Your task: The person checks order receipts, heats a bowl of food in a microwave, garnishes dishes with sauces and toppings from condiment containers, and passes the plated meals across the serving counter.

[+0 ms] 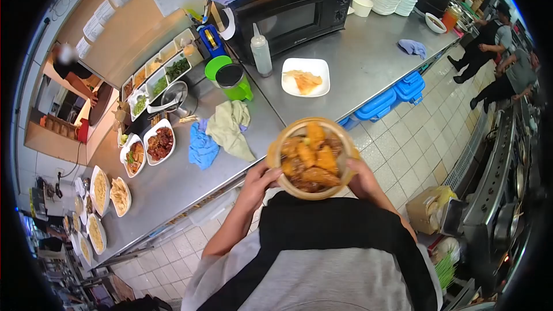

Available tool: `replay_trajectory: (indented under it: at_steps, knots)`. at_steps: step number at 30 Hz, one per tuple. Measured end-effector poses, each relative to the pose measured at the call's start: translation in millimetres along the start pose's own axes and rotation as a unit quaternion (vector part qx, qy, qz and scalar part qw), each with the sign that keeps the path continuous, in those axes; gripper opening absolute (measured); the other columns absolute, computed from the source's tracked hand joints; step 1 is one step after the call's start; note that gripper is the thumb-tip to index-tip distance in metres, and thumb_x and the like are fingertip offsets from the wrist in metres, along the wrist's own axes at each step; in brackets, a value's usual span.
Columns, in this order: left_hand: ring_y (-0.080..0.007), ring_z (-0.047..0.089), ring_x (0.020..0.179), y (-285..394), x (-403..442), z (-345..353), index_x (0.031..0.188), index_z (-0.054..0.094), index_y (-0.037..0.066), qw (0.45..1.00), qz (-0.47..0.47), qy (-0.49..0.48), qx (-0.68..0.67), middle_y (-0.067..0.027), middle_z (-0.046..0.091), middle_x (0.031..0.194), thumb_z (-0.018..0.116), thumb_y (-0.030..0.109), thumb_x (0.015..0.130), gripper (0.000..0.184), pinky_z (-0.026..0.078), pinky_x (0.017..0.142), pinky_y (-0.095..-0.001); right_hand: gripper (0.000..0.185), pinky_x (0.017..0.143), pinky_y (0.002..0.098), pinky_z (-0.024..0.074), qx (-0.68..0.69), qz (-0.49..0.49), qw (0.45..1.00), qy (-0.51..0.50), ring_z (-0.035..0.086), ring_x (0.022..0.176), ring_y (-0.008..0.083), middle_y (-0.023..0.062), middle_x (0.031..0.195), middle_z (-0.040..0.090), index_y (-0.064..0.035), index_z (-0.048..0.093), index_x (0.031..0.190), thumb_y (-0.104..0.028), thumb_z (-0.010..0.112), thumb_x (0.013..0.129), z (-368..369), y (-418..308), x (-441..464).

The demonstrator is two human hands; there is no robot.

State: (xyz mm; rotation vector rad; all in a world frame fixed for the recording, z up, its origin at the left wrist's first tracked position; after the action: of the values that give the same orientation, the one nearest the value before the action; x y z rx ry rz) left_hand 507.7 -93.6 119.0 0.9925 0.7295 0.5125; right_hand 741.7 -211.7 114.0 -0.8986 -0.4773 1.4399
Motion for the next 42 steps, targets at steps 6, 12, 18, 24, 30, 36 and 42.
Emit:
replay_trajectory:
  at_steps: [6, 12, 18, 24, 30, 36, 42]
  knots:
    - [-0.0192, 0.062, 0.088, -24, 155, 2, 0.141, 0.035, 0.004, 0.982, 0.108, 0.134, 0.078, -0.0099, 0.054, 0.119, 0.056, 0.019, 0.091, 0.056, 0.053, 0.070, -0.0285, 0.062, 0.099, 0.0453, 0.0433, 0.065, -0.098, 0.982, 0.149, 0.052, 0.117, 0.0308, 0.0168, 0.130, 0.049, -0.0007, 0.033, 0.136, -0.027, 0.056, 0.085, -83, -58, -27]
    - [-0.0169, 0.062, 0.068, -10, 255, -1, 0.139, 0.039, 0.003, 0.968, 0.046, 0.247, 0.026, -0.0131, 0.057, 0.111, 0.050, 0.015, 0.091, 0.050, 0.052, 0.055, -0.0262, 0.058, 0.089, 0.0499, 0.0510, 0.067, -0.128, 0.974, 0.174, 0.053, 0.116, 0.0323, 0.0148, 0.134, 0.046, -0.0046, 0.035, 0.135, -0.029, 0.053, 0.086, -147, -126, 33]
    - [-0.0164, 0.060, 0.060, -18, 247, -8, 0.123, 0.055, -0.002, 0.943, 0.112, 0.312, 0.021, -0.0113, 0.065, 0.089, 0.043, 0.011, 0.087, 0.040, 0.052, 0.052, -0.0253, 0.057, 0.083, 0.0465, 0.0549, 0.025, -0.118, 0.984, 0.134, 0.057, 0.110, 0.0322, 0.0164, 0.132, 0.047, -0.0042, 0.034, 0.135, -0.025, 0.052, 0.085, -224, -185, 142]
    - [-0.0173, 0.062, 0.067, -15, 194, -25, 0.127, 0.050, -0.004, 0.914, 0.092, 0.395, 0.003, -0.0116, 0.064, 0.091, 0.047, 0.017, 0.089, 0.043, 0.053, 0.059, -0.0269, 0.046, 0.075, 0.0434, 0.0574, -0.021, -0.090, 0.987, 0.132, 0.066, 0.090, 0.0307, 0.0184, 0.112, 0.061, -0.0006, 0.041, 0.126, -0.023, 0.048, 0.086, -328, -236, 241]
    - [-0.0125, 0.059, 0.078, -7, 173, -7, 0.129, 0.050, -0.001, 0.800, 0.120, 0.584, 0.071, -0.0093, 0.062, 0.104, 0.052, 0.020, 0.092, 0.042, 0.050, 0.064, -0.0253, 0.035, 0.069, 0.0421, 0.0586, -0.055, -0.071, 0.987, 0.131, 0.066, 0.081, 0.0267, 0.0137, 0.103, 0.061, -0.0026, 0.047, 0.117, -0.023, 0.054, 0.089, -377, -304, 314]
    - [-0.0223, 0.052, 0.108, 42, 213, 83, 0.125, 0.052, 0.000, 0.654, 0.296, 0.646, 0.259, -0.0133, 0.055, 0.118, 0.049, 0.010, 0.093, 0.033, 0.039, 0.095, -0.0338, 0.037, 0.067, 0.0282, 0.0512, -0.694, -0.259, 0.596, 0.310, 0.063, 0.079, 0.0169, 0.0117, 0.105, 0.062, -0.0001, 0.055, 0.119, -0.025, 0.057, 0.092, -427, -385, 352]
    - [-0.0341, 0.048, 0.116, 157, 353, 196, 0.122, 0.055, 0.003, 0.606, 0.361, 0.476, 0.524, -0.0185, 0.055, 0.121, 0.054, 0.018, 0.089, 0.037, 0.035, 0.101, -0.0401, 0.056, 0.077, 0.0298, 0.0497, -0.536, -0.242, 0.808, -0.045, 0.059, 0.089, 0.0190, 0.0137, 0.120, 0.056, -0.0032, 0.044, 0.132, -0.019, 0.068, 0.083, -269, -311, 389]
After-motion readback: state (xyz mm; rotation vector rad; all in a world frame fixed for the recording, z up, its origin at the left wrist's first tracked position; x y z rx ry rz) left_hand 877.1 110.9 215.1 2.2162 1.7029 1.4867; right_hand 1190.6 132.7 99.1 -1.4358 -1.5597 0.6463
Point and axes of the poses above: each hand's wrist, its own x-axis towards the middle knuckle, its own z-axis out of the palm, y = z × x, the point moved 2 cm from there along x, towards the middle knuckle
